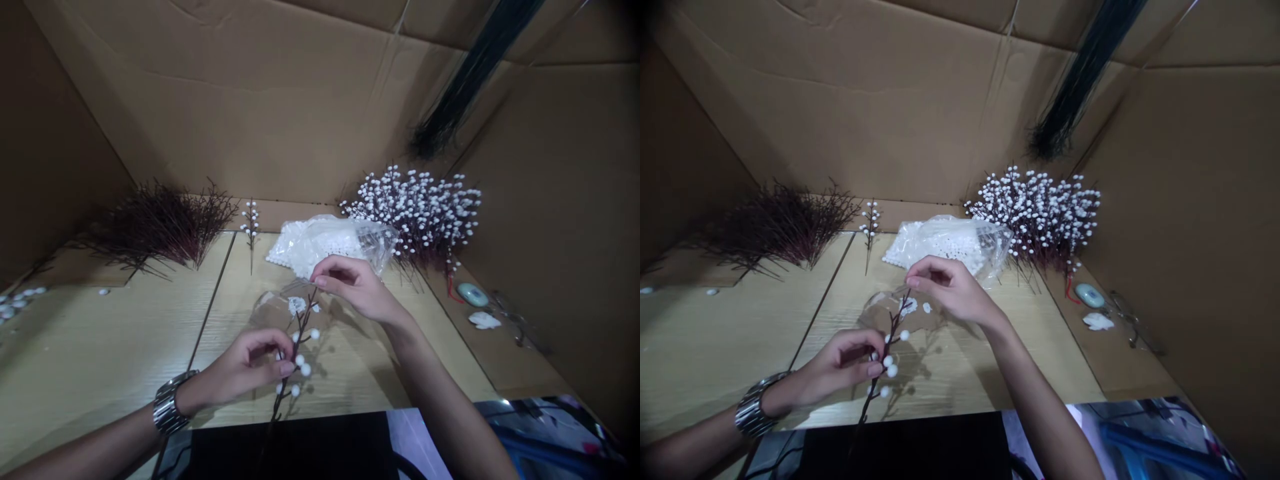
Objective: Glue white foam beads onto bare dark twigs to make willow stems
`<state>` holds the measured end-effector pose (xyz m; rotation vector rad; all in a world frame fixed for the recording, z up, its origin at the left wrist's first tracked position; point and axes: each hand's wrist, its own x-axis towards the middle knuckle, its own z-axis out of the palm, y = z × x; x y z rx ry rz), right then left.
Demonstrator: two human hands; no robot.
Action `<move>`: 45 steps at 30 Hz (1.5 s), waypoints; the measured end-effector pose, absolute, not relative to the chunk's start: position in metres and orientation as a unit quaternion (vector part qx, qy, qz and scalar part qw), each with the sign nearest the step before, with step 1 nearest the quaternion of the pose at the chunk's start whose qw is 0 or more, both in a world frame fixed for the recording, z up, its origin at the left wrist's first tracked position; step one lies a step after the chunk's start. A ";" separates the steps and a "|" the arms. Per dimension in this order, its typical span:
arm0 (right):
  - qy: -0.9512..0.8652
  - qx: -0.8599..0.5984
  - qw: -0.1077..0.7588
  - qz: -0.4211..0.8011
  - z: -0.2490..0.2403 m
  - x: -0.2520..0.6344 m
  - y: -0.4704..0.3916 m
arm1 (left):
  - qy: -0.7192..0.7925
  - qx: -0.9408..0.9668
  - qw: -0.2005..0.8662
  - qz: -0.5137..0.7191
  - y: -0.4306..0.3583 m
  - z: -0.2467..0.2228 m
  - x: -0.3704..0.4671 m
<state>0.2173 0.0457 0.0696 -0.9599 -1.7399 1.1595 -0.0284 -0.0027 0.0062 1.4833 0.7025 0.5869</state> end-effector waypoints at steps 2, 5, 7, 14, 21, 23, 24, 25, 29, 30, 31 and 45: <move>-0.689 -0.378 0.410 0.463 0.072 0.216 0.044 | 0.295 0.649 0.657 0.244 -0.003 0.009 -0.028; -0.686 -0.392 0.416 0.449 0.076 0.216 0.041 | 0.312 0.652 0.629 0.285 -0.003 0.008 -0.027; -0.692 -0.416 0.416 0.419 0.078 0.216 0.038 | 0.346 0.642 0.599 0.330 -0.003 0.006 -0.027; -0.707 -0.474 0.378 0.365 0.073 0.201 0.029 | 0.376 0.648 0.583 0.315 -0.007 0.004 -0.025; -0.708 -0.478 0.362 0.373 0.063 0.183 0.031 | 0.429 0.633 0.563 0.314 -0.005 0.001 -0.020; -0.703 -0.471 0.368 0.385 0.062 0.183 0.032 | 0.435 0.630 0.557 0.323 -0.003 0.000 -0.020; -0.698 -0.462 0.375 0.398 0.061 0.184 0.034 | 0.436 0.629 0.554 0.328 -0.003 0.000 -0.020; -0.690 -0.450 0.385 0.416 0.059 0.186 0.036 | 0.437 0.626 0.553 0.332 -0.001 0.000 -0.020; -0.645 -0.432 0.442 0.449 0.046 0.202 0.045 | 0.451 0.605 0.562 0.338 0.007 -0.002 -0.022; -0.642 -0.441 0.447 0.441 0.041 0.207 0.047 | 0.454 0.600 0.565 0.339 0.010 -0.003 -0.022; -0.643 -0.451 0.445 0.431 0.035 0.212 0.049 | 0.456 0.597 0.566 0.340 0.013 -0.005 -0.023; -0.769 -0.452 0.309 0.330 -0.002 0.223 0.053 | 0.473 0.601 0.562 0.315 0.024 -0.009 -0.023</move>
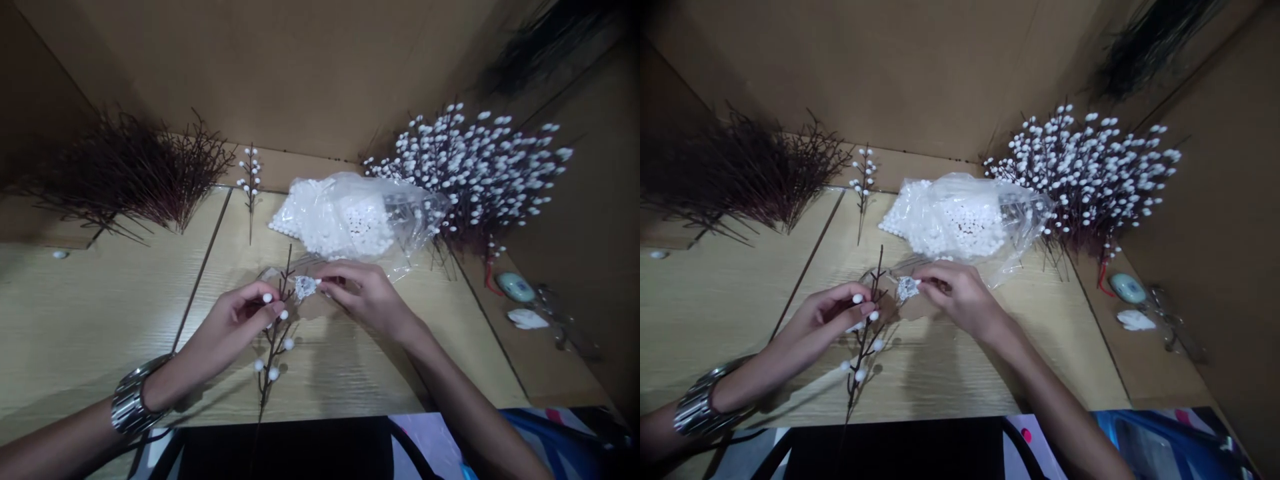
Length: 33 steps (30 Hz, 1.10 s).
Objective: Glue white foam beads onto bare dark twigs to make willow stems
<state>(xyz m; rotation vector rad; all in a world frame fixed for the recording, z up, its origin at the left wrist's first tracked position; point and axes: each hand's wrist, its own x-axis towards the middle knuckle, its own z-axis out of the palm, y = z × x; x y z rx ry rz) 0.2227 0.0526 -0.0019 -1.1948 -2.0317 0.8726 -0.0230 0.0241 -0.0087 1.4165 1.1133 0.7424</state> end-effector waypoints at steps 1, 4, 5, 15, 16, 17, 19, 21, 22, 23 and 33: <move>-0.783 -0.437 0.316 0.311 -0.003 0.222 0.052 | 0.473 0.600 0.564 0.314 0.024 -0.009 -0.023; -0.820 -0.400 0.317 0.258 -0.007 0.219 0.051 | 0.479 0.590 0.571 0.310 0.024 -0.009 -0.023; -0.828 -0.395 0.312 0.247 -0.008 0.219 0.050 | 0.480 0.587 0.574 0.309 0.023 -0.009 -0.023; -0.880 -0.400 0.208 0.147 -0.008 0.212 0.042 | 0.480 0.581 0.585 0.299 0.022 -0.007 -0.022; -0.885 -0.399 0.199 0.135 -0.007 0.211 0.041 | 0.481 0.583 0.584 0.298 0.022 -0.006 -0.022; -0.887 -0.401 0.192 0.123 -0.005 0.211 0.041 | 0.482 0.584 0.582 0.296 0.022 -0.006 -0.022; -0.887 -0.409 0.192 0.100 -0.003 0.212 0.040 | 0.484 0.585 0.582 0.292 0.022 -0.005 -0.023; -0.878 -0.423 0.207 0.085 -0.001 0.214 0.040 | 0.481 0.585 0.585 0.291 0.022 -0.005 -0.023; -0.873 -0.428 0.218 0.085 0.000 0.215 0.040 | 0.479 0.585 0.587 0.292 0.022 -0.006 -0.024; -0.868 -0.431 0.230 0.089 0.001 0.216 0.039 | 0.476 0.585 0.588 0.292 0.021 -0.006 -0.024; -0.855 -0.415 0.273 0.148 -0.002 0.216 0.040 | 0.462 0.596 0.586 0.296 0.021 -0.007 -0.025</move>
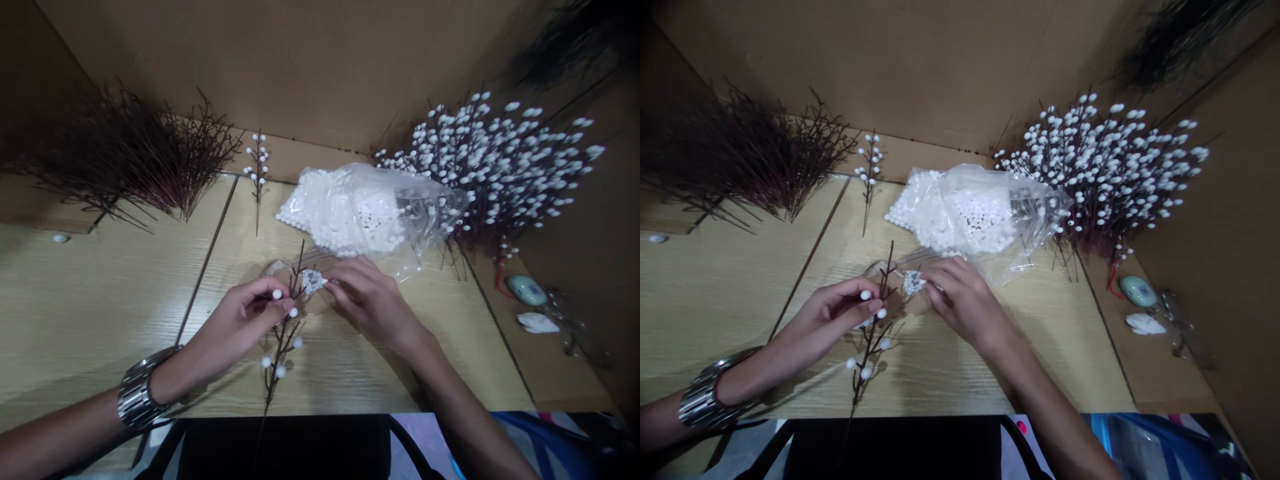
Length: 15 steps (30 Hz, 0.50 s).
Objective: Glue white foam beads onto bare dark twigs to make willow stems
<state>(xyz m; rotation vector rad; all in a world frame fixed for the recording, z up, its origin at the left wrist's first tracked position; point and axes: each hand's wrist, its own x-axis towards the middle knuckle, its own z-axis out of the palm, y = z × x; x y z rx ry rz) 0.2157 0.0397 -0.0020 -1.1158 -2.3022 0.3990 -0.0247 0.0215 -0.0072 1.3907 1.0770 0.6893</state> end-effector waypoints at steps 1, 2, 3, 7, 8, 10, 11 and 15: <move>-0.857 -0.418 0.266 0.143 -0.004 0.218 0.041 | 0.461 0.596 0.588 0.295 0.022 -0.008 -0.024; -0.857 -0.421 0.261 0.139 -0.005 0.220 0.042 | 0.460 0.596 0.588 0.295 0.022 -0.008 -0.024; -0.857 -0.424 0.258 0.138 -0.007 0.221 0.042 | 0.458 0.596 0.590 0.295 0.022 -0.009 -0.024; -0.862 -0.421 0.249 0.132 -0.011 0.224 0.043 | 0.450 0.598 0.592 0.299 0.020 -0.012 -0.026; -0.865 -0.417 0.245 0.133 -0.011 0.223 0.043 | 0.448 0.598 0.592 0.300 0.020 -0.012 -0.026; -0.871 -0.408 0.237 0.133 -0.012 0.220 0.043 | 0.446 0.600 0.591 0.303 0.020 -0.013 -0.027; -0.874 -0.405 0.234 0.132 -0.012 0.218 0.043 | 0.447 0.600 0.590 0.304 0.019 -0.012 -0.027; -0.882 -0.401 0.224 0.108 -0.010 0.214 0.044 | 0.455 0.602 0.585 0.299 0.020 -0.010 -0.025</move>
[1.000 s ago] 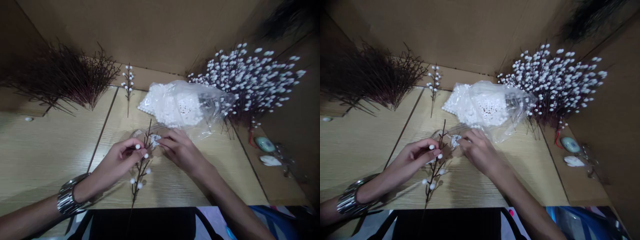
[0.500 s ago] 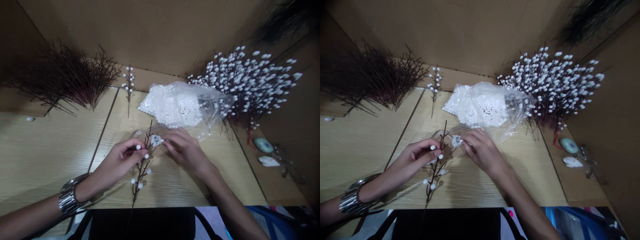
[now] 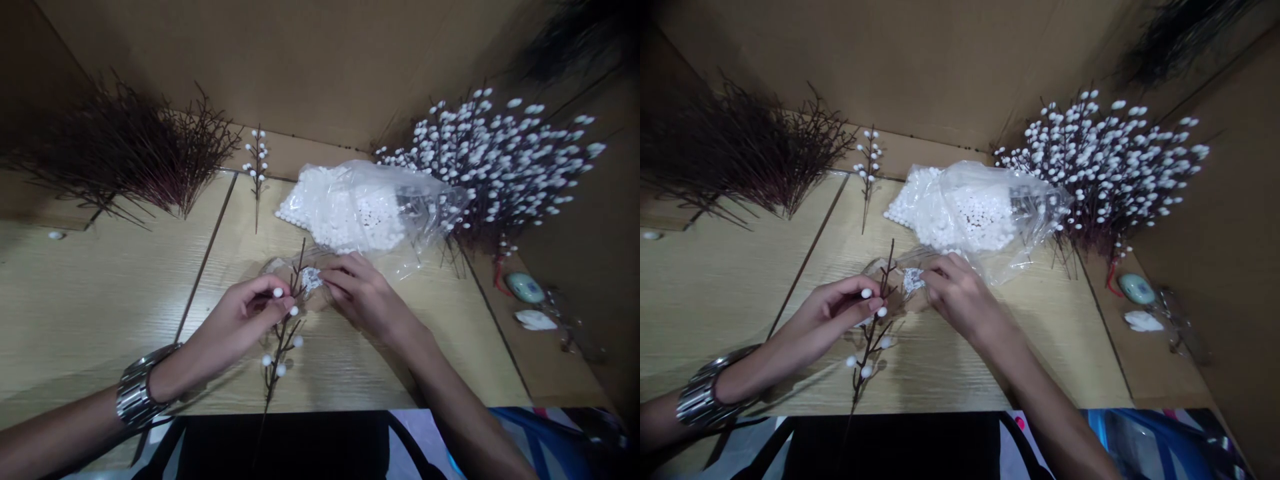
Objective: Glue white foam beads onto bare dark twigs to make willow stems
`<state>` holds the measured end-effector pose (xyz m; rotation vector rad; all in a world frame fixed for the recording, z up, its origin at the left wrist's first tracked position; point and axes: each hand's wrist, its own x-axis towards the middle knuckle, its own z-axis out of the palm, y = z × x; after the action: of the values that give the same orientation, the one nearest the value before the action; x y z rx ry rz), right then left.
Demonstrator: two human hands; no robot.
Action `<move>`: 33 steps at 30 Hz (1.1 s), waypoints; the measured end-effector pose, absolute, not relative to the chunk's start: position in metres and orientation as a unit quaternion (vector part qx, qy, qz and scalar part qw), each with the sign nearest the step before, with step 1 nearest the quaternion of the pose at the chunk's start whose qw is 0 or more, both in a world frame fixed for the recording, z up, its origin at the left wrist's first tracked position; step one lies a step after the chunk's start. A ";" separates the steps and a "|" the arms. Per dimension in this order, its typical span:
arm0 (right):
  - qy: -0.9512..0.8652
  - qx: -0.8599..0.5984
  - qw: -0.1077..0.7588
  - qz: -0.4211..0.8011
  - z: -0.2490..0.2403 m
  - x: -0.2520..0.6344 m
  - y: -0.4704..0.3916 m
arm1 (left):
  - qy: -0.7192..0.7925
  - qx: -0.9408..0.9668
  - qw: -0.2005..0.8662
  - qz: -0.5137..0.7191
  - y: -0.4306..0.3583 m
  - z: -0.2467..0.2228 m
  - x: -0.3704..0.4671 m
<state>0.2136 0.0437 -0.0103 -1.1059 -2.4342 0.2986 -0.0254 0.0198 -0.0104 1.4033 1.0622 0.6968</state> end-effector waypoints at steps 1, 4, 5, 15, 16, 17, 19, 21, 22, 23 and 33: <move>-0.880 -0.403 0.228 0.101 -0.010 0.213 0.044 | 0.457 0.603 0.582 0.298 0.020 -0.010 -0.025; -0.873 -0.408 0.251 0.092 -0.008 0.213 0.044 | 0.458 0.607 0.577 0.298 0.021 -0.010 -0.025; -0.872 -0.407 0.255 0.095 -0.008 0.213 0.044 | 0.458 0.607 0.577 0.299 0.021 -0.010 -0.025; -0.858 -0.411 0.289 0.105 -0.007 0.217 0.044 | 0.453 0.601 0.588 0.296 0.020 -0.010 -0.025; -0.847 -0.416 0.304 0.130 -0.004 0.217 0.042 | 0.451 0.599 0.591 0.297 0.020 -0.010 -0.025; -0.831 -0.423 0.322 0.164 0.000 0.216 0.039 | 0.450 0.598 0.593 0.297 0.020 -0.010 -0.025; -0.784 -0.440 0.362 0.246 0.006 0.213 0.032 | 0.444 0.596 0.599 0.297 0.020 -0.009 -0.025; -0.726 -0.459 0.399 0.322 0.010 0.207 0.024 | 0.439 0.590 0.609 0.297 0.019 -0.009 -0.025; -0.700 -0.466 0.413 0.351 0.010 0.204 0.020 | 0.437 0.585 0.615 0.298 0.019 -0.009 -0.026; -0.678 -0.471 0.423 0.374 0.010 0.200 0.017 | 0.435 0.581 0.620 0.298 0.018 -0.009 -0.026; -0.512 -0.517 0.431 0.534 -0.004 0.183 0.014 | 0.423 0.563 0.636 0.316 0.019 -0.007 -0.026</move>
<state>0.1827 0.0143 -0.0041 -1.2883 -1.2775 1.3319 -0.0258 0.0191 -0.0070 1.2864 0.9667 0.7217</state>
